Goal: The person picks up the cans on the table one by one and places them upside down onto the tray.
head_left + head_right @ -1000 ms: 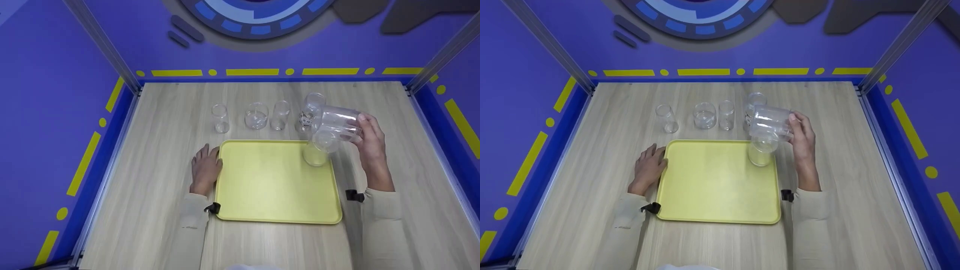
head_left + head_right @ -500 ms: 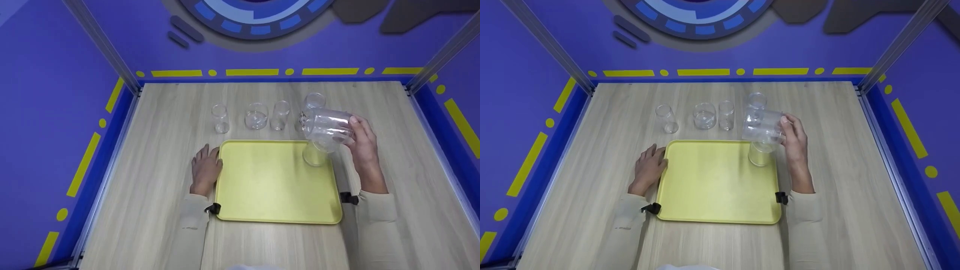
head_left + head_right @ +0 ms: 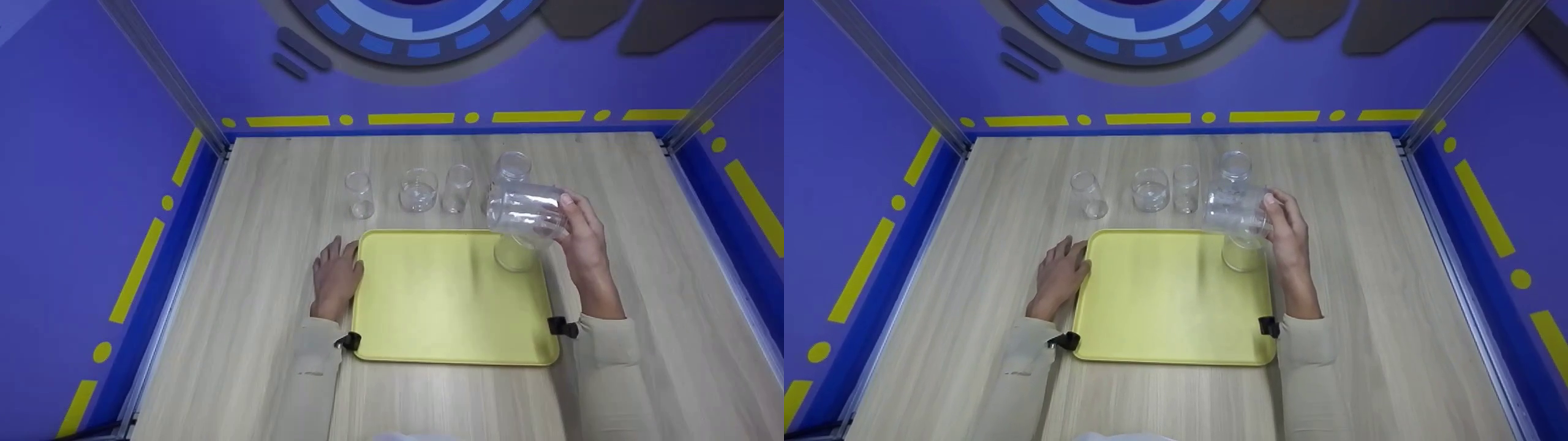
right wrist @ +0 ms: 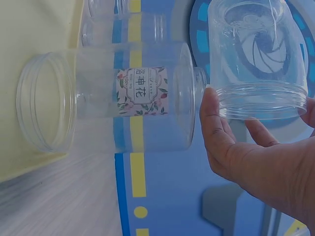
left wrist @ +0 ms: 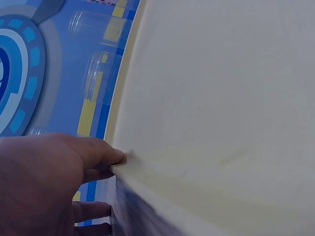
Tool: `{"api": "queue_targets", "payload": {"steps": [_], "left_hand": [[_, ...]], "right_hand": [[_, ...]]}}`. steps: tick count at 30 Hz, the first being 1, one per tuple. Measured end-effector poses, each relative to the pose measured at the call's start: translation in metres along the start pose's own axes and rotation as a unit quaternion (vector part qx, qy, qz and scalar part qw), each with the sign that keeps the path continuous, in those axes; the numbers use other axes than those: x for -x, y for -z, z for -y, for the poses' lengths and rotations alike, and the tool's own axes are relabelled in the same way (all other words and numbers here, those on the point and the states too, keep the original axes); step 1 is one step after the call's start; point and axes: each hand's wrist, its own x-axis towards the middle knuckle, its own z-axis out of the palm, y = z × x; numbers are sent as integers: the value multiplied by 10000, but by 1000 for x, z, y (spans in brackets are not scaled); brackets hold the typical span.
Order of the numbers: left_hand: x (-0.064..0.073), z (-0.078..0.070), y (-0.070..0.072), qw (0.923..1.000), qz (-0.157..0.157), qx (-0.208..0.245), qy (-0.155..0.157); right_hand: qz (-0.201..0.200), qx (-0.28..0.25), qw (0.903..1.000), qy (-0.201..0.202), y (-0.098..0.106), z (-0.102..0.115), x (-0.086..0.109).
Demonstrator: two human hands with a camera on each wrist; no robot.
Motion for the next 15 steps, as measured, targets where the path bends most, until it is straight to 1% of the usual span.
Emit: {"api": "queue_targets", "payload": {"steps": [3, 9, 15], "left_hand": [[0, 0, 0, 10000, -6, 50, 2], [0, 0, 0, 10000, -5, 14, -7], [1, 0, 0, 10000, 10, 15, -4]], "right_hand": [[17, -18, 10000, 27, -2, 0, 1], [32, -15, 10000, 17, -9, -1, 3], [113, 47, 9999, -74, -14, -3, 5]]}}
